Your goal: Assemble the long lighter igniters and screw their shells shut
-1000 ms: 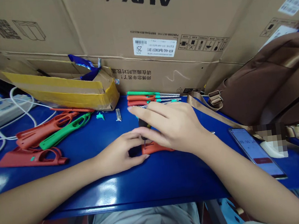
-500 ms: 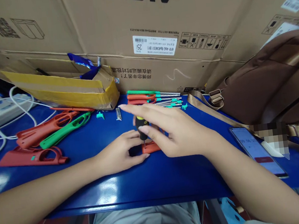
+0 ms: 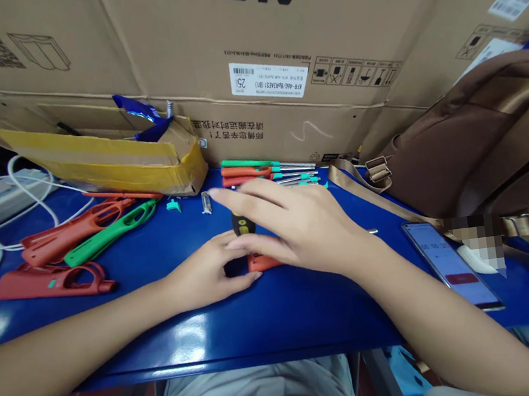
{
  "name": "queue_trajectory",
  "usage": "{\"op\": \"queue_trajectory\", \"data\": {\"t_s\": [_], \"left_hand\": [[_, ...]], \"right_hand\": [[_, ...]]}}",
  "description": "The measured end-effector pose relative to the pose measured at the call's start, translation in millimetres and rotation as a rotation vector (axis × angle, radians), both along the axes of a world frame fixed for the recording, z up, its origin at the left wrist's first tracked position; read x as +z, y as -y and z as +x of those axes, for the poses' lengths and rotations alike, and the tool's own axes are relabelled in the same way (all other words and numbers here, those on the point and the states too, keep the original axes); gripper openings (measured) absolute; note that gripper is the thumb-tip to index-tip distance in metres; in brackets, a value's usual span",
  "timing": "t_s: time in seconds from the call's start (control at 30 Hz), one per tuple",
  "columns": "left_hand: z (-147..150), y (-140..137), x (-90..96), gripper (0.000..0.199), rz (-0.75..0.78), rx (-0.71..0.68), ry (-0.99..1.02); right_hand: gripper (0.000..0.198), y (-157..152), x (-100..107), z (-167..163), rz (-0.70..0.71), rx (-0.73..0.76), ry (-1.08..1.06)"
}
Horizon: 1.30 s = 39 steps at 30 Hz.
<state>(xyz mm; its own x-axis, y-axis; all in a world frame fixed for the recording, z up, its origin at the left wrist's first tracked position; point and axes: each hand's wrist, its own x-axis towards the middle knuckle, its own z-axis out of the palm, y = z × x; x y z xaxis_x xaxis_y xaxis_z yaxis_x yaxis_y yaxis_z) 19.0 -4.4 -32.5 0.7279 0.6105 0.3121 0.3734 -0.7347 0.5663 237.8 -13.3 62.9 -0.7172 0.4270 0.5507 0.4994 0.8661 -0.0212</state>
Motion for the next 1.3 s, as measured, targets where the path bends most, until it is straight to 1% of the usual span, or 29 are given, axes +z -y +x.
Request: {"op": "queue_trajectory", "data": {"t_s": [0.1,0.13,0.2,0.27,0.3,0.33,0.4,0.47,0.53,0.6,0.63,0.67,0.73,0.8,0.83,0.9,0.97,1.07,1.13,1.23,1.3], "left_hand": [[0,-1,-0.7,0.027,-0.012,-0.012,0.011],[0,-1,-0.8,0.028,-0.01,-0.014,0.017],[0,-1,-1.0,0.029,-0.01,-0.011,0.017],[0,-1,-1.0,0.031,-0.009,-0.005,0.008],[0,-1,-0.8,0.031,-0.009,-0.004,0.002],[0,-1,-0.6,0.031,-0.008,-0.003,-0.002],[0,-1,0.2,0.03,-0.009,-0.003,-0.005],[0,0,0.9,0.027,-0.011,0.0,-0.01],[0,0,1.2,0.025,-0.006,0.007,-0.014],[0,0,1.0,0.026,-0.004,0.009,-0.016],[0,0,0.8,0.028,-0.006,0.007,-0.013],[0,0,0.6,0.029,-0.008,0.002,-0.008],[0,0,0.4,0.031,-0.015,-0.007,0.004],[0,0,0.7,0.032,-0.023,-0.01,0.006],[0,0,0.9,0.032,-0.028,-0.009,0.002],[0,0,1.5,0.031,-0.035,-0.004,-0.007],[0,0,1.8,0.03,-0.037,0.0,-0.011],[0,0,2.0,0.027,-0.03,0.0,-0.007],[0,0,2.1,0.026,-0.025,-0.001,-0.002],[0,1,2.2,0.023,-0.017,0.0,0.004],[1,1,2.1,0.024,-0.017,-0.006,0.006]], "right_hand": [[0.045,1,0,-2,-0.105,0.084,-0.018],[0.041,1,0,-2,-0.105,0.105,-0.046],[0.033,-1,-2,-2,-0.02,0.073,-0.075],[0.032,-2,-4,-2,0.074,0.008,-0.078],[0.033,-2,-4,-2,0.078,-0.005,-0.07],[0.035,-1,-3,-2,0.049,0.001,-0.065],[0.039,0,0,-2,-0.063,0.051,-0.06],[0.037,1,3,-2,-0.12,0.086,-0.071],[0.029,1,3,-1,-0.062,0.061,-0.075],[0.034,0,2,-1,0.023,0.008,-0.032],[0.038,0,1,0,0.037,-0.009,-0.006],[0.041,-1,1,0,0.024,-0.01,0.011],[0.044,-2,1,2,-0.064,0.032,0.003],[0.042,-4,2,4,-0.129,0.077,-0.046],[0.039,-5,1,5,-0.124,0.084,-0.067],[0.036,-7,0,5,-0.065,0.06,-0.073],[0.038,-8,-2,6,-0.034,0.042,-0.034],[0.045,-9,0,7,-0.121,0.088,-0.003],[0.04,-9,2,7,-0.182,0.121,-0.055],[0.028,-9,4,6,-0.194,0.124,-0.11],[0.029,-8,5,5,-0.178,0.123,-0.069]]}}
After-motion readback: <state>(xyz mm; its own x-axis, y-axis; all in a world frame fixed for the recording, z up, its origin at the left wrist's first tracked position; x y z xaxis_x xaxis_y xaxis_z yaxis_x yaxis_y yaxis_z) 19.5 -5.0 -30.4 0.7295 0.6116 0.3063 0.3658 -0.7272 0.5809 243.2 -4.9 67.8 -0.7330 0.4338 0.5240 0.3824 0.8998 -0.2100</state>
